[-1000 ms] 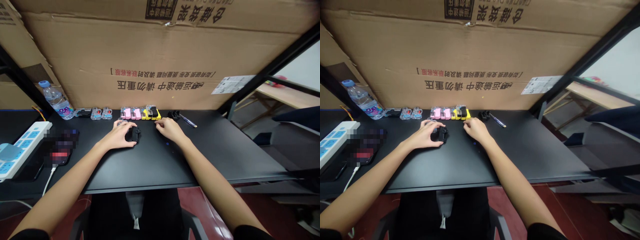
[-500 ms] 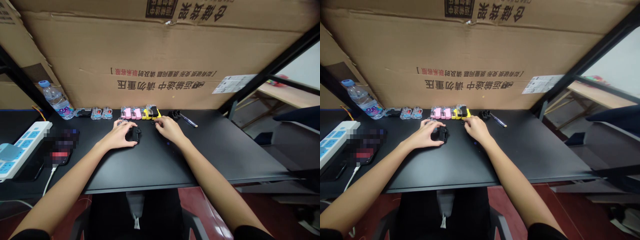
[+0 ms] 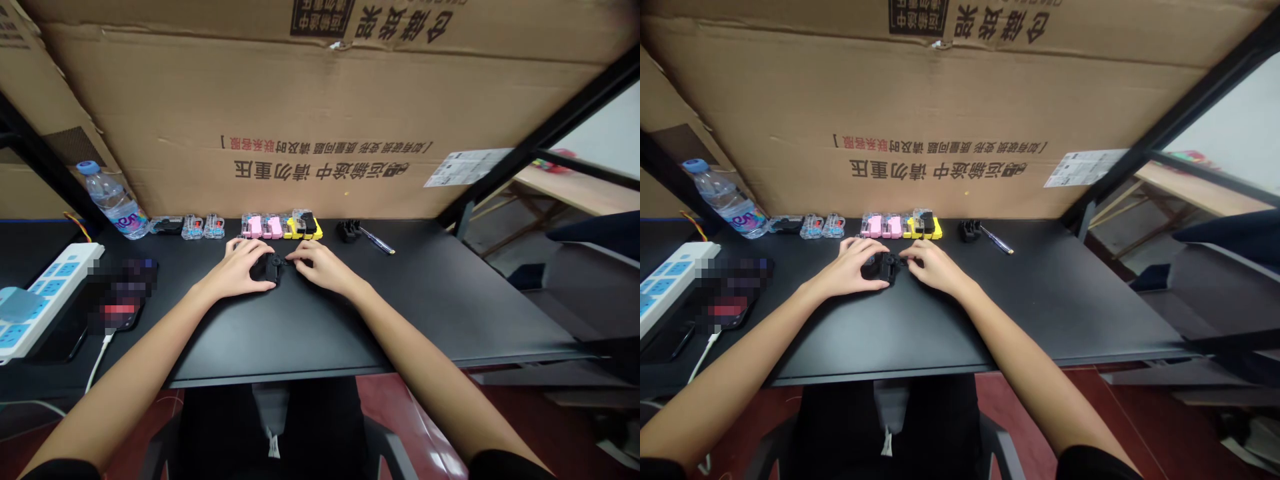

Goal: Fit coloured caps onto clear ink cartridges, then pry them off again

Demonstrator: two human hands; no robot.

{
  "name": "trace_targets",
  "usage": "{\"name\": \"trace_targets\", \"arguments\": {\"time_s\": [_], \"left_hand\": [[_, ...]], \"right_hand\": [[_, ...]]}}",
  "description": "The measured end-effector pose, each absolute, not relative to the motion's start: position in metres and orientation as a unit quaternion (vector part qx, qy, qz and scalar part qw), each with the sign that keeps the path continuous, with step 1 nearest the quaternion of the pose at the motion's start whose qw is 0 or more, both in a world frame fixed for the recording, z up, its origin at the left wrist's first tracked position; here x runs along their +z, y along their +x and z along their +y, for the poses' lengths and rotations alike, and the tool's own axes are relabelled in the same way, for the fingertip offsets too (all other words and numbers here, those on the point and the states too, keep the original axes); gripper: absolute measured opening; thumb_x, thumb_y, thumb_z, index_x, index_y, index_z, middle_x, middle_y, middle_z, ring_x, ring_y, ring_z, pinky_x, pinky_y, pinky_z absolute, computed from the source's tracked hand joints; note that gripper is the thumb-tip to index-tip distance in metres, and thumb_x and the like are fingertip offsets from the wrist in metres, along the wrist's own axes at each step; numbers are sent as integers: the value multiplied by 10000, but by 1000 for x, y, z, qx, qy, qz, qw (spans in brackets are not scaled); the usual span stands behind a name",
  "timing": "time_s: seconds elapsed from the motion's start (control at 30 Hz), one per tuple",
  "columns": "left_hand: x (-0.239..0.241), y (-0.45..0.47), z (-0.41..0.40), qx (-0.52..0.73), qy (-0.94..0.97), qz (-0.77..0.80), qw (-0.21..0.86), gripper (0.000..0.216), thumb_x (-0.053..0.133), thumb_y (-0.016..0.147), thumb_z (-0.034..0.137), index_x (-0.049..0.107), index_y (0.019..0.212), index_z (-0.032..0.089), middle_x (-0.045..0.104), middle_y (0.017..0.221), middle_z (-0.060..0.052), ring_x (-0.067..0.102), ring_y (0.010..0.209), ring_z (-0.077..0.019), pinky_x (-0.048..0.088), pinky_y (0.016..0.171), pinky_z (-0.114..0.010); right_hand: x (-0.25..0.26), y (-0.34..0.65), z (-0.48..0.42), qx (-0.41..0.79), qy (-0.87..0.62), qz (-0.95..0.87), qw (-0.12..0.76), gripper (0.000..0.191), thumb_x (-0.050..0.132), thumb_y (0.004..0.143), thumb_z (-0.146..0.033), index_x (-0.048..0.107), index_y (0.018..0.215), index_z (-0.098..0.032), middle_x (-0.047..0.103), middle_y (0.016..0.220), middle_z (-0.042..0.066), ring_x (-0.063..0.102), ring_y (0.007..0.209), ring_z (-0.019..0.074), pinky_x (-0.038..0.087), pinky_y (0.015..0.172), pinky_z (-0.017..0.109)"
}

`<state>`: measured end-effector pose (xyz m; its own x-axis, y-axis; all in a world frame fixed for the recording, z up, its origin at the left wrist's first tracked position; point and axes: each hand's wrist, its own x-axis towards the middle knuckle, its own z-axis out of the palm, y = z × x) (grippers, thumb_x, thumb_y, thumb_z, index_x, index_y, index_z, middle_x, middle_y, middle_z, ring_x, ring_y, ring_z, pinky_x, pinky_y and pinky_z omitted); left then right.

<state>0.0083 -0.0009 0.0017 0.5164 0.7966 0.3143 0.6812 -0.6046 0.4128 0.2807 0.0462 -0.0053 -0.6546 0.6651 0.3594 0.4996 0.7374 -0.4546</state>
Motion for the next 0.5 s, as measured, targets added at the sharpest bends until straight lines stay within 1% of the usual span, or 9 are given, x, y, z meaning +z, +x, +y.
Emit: {"name": "trace_targets", "arguments": {"time_s": [0.1, 0.17, 0.3, 0.43, 0.5], "left_hand": [[1, 10, 0, 243, 856, 436, 134, 648, 837, 851, 553, 608, 1400, 297, 657, 1398, -87, 577, 1370, -344, 211, 1271, -574], [2, 11, -1, 244, 850, 440, 155, 647, 819, 867, 589, 617, 1409, 298, 661, 1388, -86, 578, 1362, -341, 214, 1276, -578], [7, 13, -5, 237, 845, 440, 190, 563, 733, 938, 615, 641, 1393, 295, 674, 1369, -83, 574, 1353, -330, 221, 1286, -573], [11, 12, -7, 236, 848, 432, 197, 473, 602, 1035, 587, 644, 1405, 296, 690, 1364, -81, 568, 1354, -315, 228, 1281, -566], [11, 12, -7, 241, 846, 433, 194, 495, 633, 1018, 585, 638, 1419, 295, 696, 1355, -81, 578, 1337, -317, 240, 1280, -562]], "right_hand": [[-5, 276, 41, 192, -291, -888, 300, 431, 626, 985, -166, 708, 1400, -248, 737, 1111, 91, 705, 1024, 248, 604, 965, 441], [-5, 274, 40, 209, -268, -889, 307, 462, 655, 995, -200, 670, 1451, -273, 724, 1192, 95, 699, 1099, 255, 593, 1015, 455], [-3, 274, 38, 228, -241, -895, 298, 398, 647, 1021, -230, 699, 1412, -286, 699, 1265, 107, 686, 1189, 270, 568, 1078, 481], [-1, 273, 37, 242, -254, -888, 297, 336, 682, 1025, -310, 719, 1356, -267, 716, 1224, 111, 701, 1114, 269, 593, 1022, 463], [0, 272, 35, 241, -261, -886, 297, 306, 700, 1024, -355, 730, 1307, -246, 722, 1172, 109, 704, 1061, 262, 598, 984, 441]]}}
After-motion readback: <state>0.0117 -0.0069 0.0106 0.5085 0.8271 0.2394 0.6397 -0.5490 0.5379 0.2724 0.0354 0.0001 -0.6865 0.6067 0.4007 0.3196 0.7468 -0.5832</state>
